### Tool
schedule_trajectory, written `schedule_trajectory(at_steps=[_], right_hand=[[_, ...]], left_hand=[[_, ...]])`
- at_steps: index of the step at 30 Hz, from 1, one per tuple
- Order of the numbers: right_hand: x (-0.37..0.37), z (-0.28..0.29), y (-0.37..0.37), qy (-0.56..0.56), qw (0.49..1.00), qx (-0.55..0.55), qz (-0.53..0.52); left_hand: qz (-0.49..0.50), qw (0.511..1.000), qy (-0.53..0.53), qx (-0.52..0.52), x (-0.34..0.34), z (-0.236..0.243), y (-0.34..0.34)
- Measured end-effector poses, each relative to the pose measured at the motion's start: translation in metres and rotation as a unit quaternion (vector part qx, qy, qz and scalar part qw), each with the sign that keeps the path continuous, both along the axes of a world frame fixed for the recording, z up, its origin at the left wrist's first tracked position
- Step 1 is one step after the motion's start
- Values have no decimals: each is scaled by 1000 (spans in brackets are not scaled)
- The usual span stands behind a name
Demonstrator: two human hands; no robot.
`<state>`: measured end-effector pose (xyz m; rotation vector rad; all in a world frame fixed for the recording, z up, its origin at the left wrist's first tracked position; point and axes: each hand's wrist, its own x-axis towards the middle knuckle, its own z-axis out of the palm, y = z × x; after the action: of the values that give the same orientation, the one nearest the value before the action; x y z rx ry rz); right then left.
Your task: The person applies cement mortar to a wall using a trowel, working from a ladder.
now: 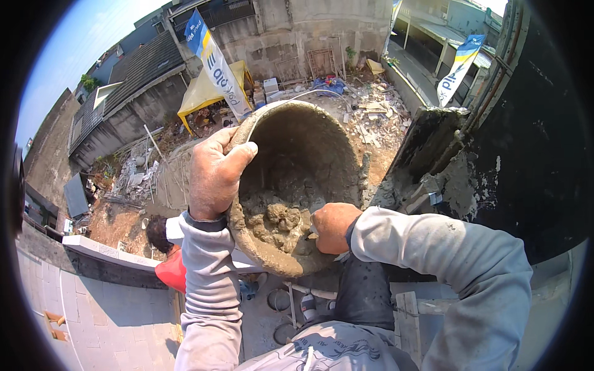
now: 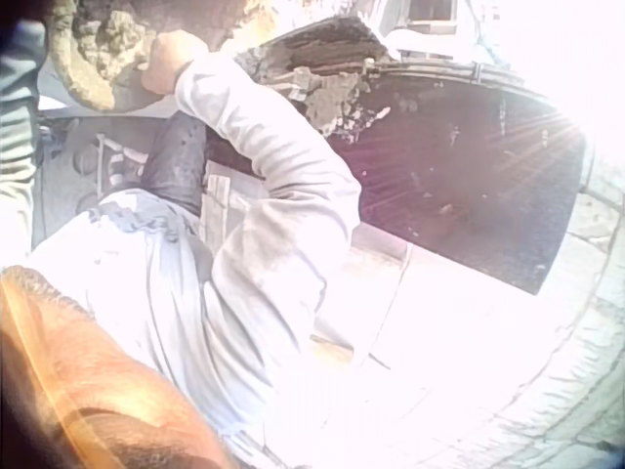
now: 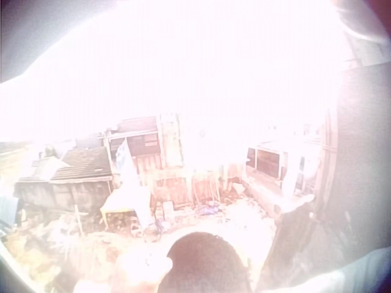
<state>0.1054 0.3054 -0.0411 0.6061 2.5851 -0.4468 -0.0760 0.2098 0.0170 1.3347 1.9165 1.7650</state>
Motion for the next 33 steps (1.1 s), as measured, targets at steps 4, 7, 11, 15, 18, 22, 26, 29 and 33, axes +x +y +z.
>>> schedule_trajectory(at_steps=[4,7,11,15,18,22,26,29,33], right_hand=[[14,2,1,56,998,1,16],[20,11,-1,110,994,-5,-1],[33,23,10,155,987,-2,-37],[46,29,17,151,985,29,-73],[66,27,27,195,978,48,-58],[89,34,31,173,980,22,-96],[121,44,34,254,959,19,-127],[135,64,30,293,890,-144,-319],[151,49,38,413,798,-199,-390]], left_hand=[[-14,1000,-4,2,2,-1,2],[-11,1000,-25,-13,-2,2,-3],[4,999,-43,2,-14,-9,-1],[16,998,-66,1,-26,-10,-7],[-18,994,-106,11,-29,-8,-7],[-38,992,-120,12,-40,-11,-3],[-49,992,-115,2,-46,-13,1],[-58,992,-115,0,-47,-14,1],[-58,991,-119,5,-42,-11,2]])
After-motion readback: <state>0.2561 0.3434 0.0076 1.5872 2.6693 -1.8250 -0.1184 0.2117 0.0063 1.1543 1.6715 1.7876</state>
